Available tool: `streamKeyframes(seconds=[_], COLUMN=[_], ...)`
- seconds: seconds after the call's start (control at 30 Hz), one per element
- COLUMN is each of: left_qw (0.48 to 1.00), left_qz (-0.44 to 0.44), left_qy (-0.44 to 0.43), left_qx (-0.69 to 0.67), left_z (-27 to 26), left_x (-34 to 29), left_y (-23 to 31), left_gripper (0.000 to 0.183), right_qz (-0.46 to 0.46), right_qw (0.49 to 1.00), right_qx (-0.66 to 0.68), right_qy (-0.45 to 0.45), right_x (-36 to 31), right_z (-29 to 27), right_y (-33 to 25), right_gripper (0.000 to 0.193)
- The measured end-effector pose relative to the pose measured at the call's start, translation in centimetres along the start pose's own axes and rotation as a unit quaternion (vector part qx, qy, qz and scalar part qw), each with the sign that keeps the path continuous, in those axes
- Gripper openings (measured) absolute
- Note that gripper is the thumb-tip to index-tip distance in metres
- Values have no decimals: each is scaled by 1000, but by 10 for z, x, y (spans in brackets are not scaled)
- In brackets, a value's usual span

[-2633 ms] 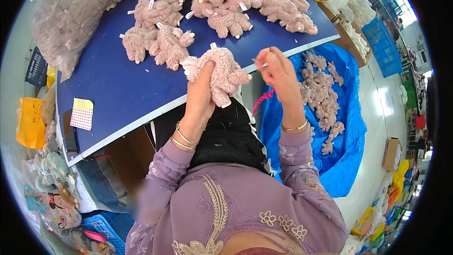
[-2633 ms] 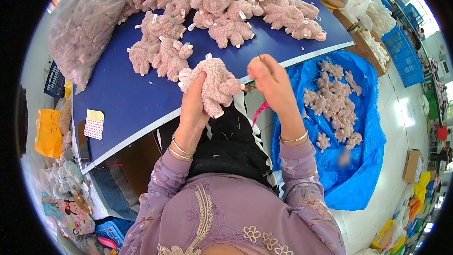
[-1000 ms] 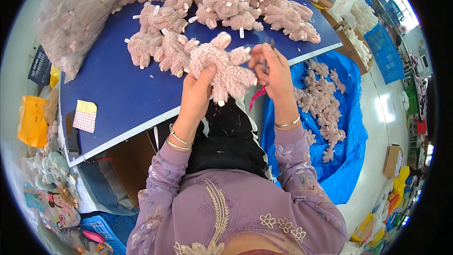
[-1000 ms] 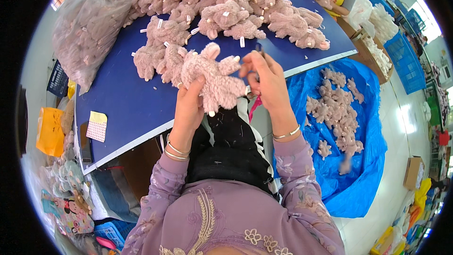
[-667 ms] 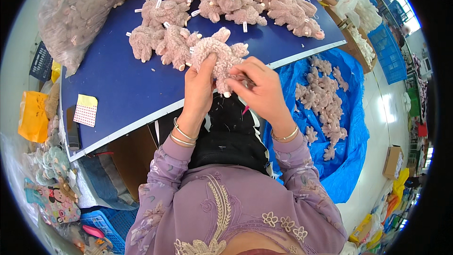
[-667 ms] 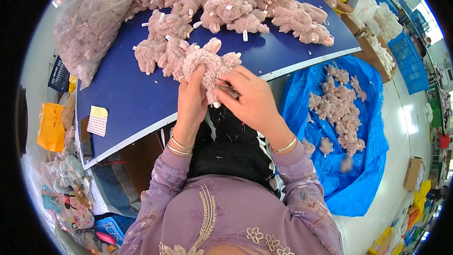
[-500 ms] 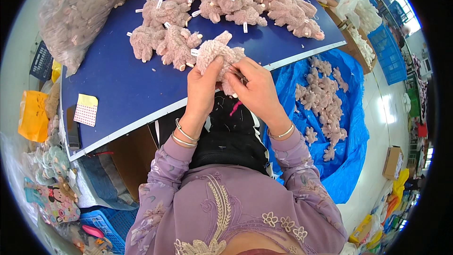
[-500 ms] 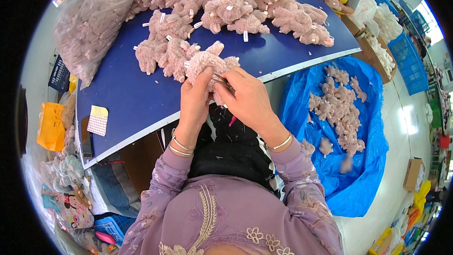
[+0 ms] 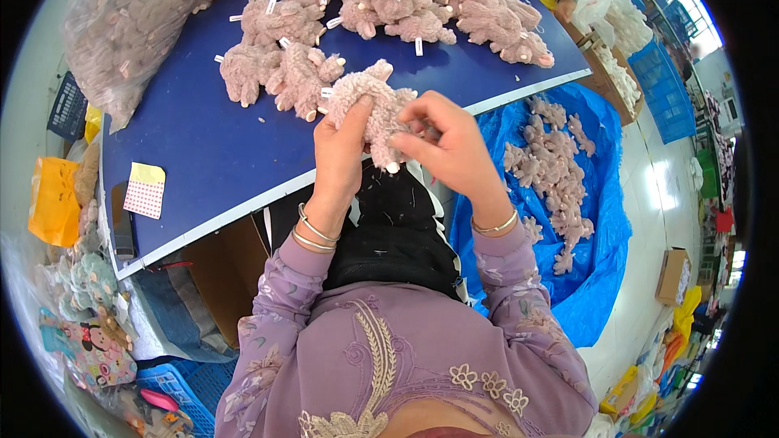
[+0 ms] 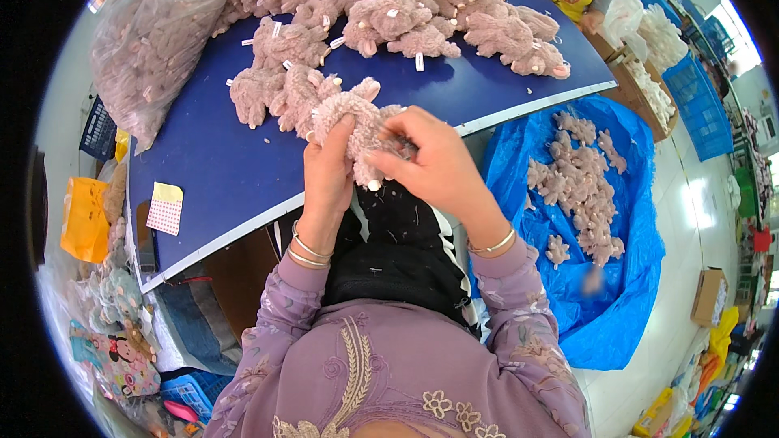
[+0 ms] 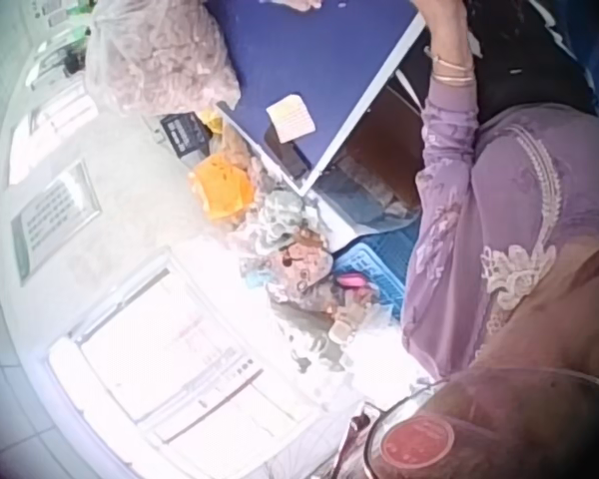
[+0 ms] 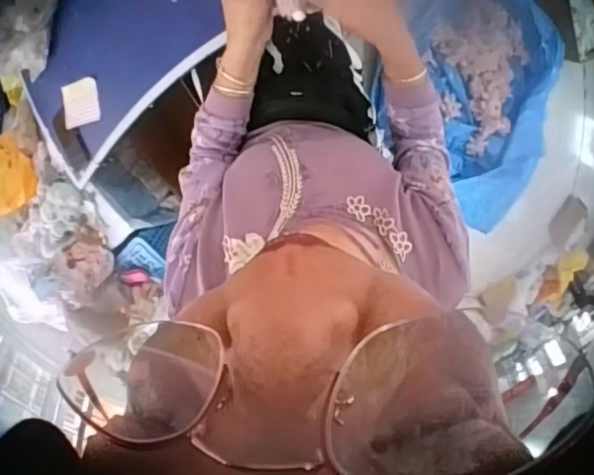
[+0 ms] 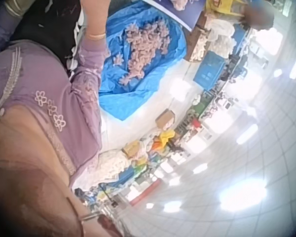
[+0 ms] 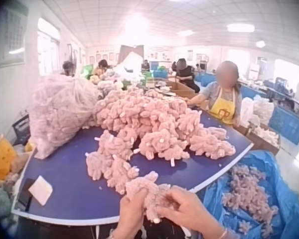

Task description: The person uses small scissors to trim loose threads and stray fibers from multiple pink stuffed animal toys. The person picks up each toy, snips the excess material, and places the finished toy on a blue table.

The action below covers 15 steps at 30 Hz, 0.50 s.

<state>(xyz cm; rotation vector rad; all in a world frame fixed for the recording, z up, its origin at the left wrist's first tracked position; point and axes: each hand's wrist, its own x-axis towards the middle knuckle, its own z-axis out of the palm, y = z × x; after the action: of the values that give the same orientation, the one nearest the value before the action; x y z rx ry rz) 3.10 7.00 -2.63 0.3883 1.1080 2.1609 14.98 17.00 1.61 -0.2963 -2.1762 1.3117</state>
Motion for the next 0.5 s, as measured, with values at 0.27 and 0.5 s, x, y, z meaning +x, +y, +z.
streamKeyframes(seconds=[0.27,0.5], left_qw=[1000,999], left_qz=[7,8], left_qy=[-1,16], left_qx=[14,-32], left_z=[8,2], left_x=[-5,-2], left_y=[6,6], left_gripper=[20,21], right_qz=[152,69], right_qw=[946,995], right_qx=[283,-19], right_qy=[-38,-69], right_x=[-4,-8], right_z=[-6,-33], right_y=[3,-2], right_gripper=[15,19])
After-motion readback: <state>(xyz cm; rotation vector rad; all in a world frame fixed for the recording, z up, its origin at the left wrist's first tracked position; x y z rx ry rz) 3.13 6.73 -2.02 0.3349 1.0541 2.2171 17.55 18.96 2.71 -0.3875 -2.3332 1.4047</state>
